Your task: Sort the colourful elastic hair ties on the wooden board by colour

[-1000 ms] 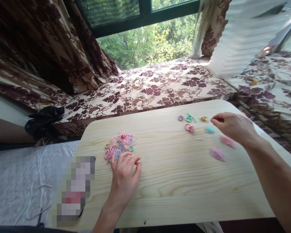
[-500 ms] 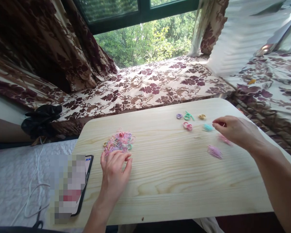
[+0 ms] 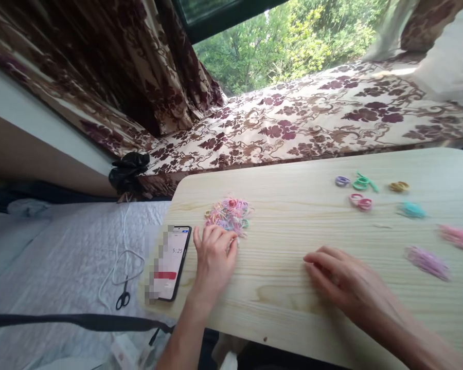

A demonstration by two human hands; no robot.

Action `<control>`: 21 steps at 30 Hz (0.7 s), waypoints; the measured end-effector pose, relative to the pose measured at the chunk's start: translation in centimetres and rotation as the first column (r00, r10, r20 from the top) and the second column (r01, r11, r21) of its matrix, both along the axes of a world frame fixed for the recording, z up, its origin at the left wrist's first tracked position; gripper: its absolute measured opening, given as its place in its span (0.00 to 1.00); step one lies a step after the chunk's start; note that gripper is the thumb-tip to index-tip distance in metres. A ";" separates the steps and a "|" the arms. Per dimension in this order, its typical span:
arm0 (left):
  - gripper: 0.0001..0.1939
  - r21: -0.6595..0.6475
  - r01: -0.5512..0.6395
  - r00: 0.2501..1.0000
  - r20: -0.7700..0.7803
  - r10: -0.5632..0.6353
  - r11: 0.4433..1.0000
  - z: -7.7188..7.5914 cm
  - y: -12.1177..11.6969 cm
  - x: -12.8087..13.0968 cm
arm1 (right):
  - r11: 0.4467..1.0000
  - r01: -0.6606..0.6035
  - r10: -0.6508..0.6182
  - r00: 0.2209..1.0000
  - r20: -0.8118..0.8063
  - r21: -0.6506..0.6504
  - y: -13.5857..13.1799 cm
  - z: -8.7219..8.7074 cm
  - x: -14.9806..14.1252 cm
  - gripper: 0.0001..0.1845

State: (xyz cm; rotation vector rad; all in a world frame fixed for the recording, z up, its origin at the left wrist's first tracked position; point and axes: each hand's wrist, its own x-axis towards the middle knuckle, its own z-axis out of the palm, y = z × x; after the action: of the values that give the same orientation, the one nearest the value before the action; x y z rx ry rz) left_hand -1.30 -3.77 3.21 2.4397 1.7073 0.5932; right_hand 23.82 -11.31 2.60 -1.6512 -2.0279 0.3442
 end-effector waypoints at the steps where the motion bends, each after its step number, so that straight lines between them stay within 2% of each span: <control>1: 0.07 0.008 0.007 1.000 -0.001 -0.007 1.000 0.0 0.1 0.2 | 1.000 -0.012 0.012 1.000 0.007 -0.001 0.0 -0.1 -0.2 0.14; 9: 0.09 0.104 0.073 0.997 -0.029 -0.070 0.992 -0.2 1.1 2.0 | 0.998 0.016 -0.019 0.999 0.051 0.059 -0.3 -1.0 -0.5 0.13; 17: 0.07 0.073 0.059 0.998 -0.027 -0.057 0.996 -0.4 1.4 2.4 | 0.998 0.031 -0.034 0.998 0.051 0.058 -0.4 -0.7 -0.7 0.13; 21: 0.08 0.040 0.179 0.984 -0.014 -0.178 0.983 -0.2 0.9 2.6 | 0.997 0.037 -0.040 0.998 0.048 0.070 -0.4 -0.7 -0.8 0.12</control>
State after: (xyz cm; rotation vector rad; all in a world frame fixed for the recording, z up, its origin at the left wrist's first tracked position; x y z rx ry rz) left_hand 1.30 -2.91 2.97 2.5918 1.4717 0.5990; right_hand 23.06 -11.72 1.91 -1.6689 -2.0177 0.2190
